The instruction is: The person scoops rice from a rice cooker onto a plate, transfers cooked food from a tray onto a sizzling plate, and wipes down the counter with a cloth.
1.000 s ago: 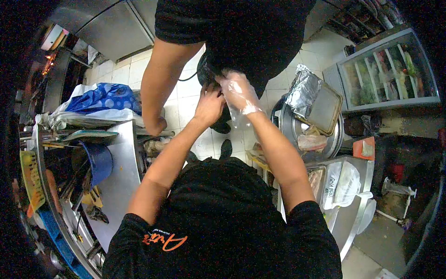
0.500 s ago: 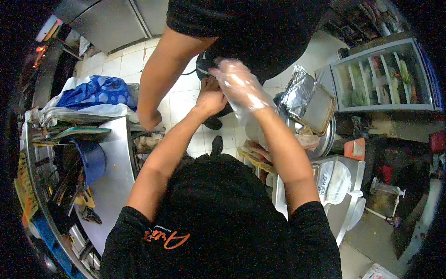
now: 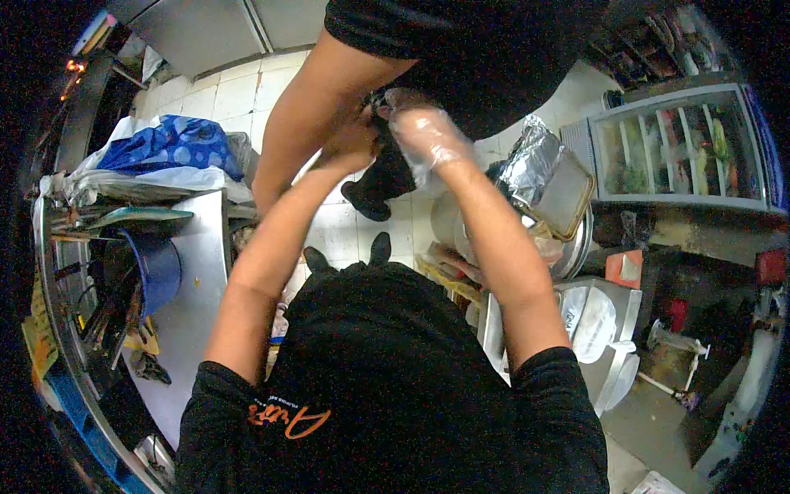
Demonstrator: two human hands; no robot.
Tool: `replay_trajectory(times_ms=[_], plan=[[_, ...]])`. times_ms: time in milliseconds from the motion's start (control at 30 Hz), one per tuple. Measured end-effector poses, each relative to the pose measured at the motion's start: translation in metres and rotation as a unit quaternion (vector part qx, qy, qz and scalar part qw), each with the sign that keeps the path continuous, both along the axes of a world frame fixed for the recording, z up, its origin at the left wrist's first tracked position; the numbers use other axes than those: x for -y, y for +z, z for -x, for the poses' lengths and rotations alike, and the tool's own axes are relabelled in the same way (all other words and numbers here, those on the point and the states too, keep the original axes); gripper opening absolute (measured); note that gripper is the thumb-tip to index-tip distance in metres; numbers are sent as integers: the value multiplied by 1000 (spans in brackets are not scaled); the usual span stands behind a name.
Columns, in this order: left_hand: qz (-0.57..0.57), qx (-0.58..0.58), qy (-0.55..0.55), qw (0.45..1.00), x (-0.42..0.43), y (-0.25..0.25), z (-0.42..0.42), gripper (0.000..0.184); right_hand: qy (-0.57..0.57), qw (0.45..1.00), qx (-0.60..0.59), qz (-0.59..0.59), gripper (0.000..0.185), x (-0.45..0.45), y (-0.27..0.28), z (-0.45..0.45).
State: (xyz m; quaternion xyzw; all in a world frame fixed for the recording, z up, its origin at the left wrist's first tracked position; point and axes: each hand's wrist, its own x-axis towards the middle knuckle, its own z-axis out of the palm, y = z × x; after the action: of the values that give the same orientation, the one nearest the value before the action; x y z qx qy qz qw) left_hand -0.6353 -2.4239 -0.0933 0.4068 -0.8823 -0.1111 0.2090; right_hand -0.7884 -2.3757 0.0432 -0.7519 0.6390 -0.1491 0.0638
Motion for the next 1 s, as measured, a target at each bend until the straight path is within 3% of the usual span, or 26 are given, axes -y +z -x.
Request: replay_trajectory(times_ms=[67, 133, 233, 267, 367, 467, 667, 733, 767, 833, 1000], plan=[[67, 69, -53, 994, -3, 29, -19, 33, 2, 999, 18, -46, 31, -1, 14, 1], [89, -3, -56, 994, 7, 10, -23, 30, -8, 989, 132, -59, 32, 1, -31, 8], [52, 44, -72, 995, 13, 31, -26, 28, -10, 997, 81, -16, 34, -8, -50, -3], [48, 65, -97, 992, 11, 37, -27, 27, 19, 993, 67, 94, 35, -7, -88, 3], [67, 103, -127, 984, 12, 67, -32, 23, -98, 990, 6, -100, 34, 16, -43, -30], [136, 97, -121, 978, 14, 68, -39, 21, -123, 974, 9, -188, 30, 30, -5, -53], [48, 88, -114, 988, 39, 79, -43, 24, -199, 960, 102, -166, 27, 55, 4, -60], [25, 99, -90, 991, 37, 84, -45, 27, -178, 974, 55, -129, 28, 61, -10, -65], [29, 119, -73, 990, 25, 111, -45, 29, -167, 979, 32, -109, 28, 64, -18, -65], [47, 132, -54, 989, 23, 122, -46, 32, -140, 980, 41, -133, 31, 68, -23, -61], [85, 66, -57, 993, 40, 82, -52, 35, -107, 987, 4, -116, 28, 77, -29, -64]])
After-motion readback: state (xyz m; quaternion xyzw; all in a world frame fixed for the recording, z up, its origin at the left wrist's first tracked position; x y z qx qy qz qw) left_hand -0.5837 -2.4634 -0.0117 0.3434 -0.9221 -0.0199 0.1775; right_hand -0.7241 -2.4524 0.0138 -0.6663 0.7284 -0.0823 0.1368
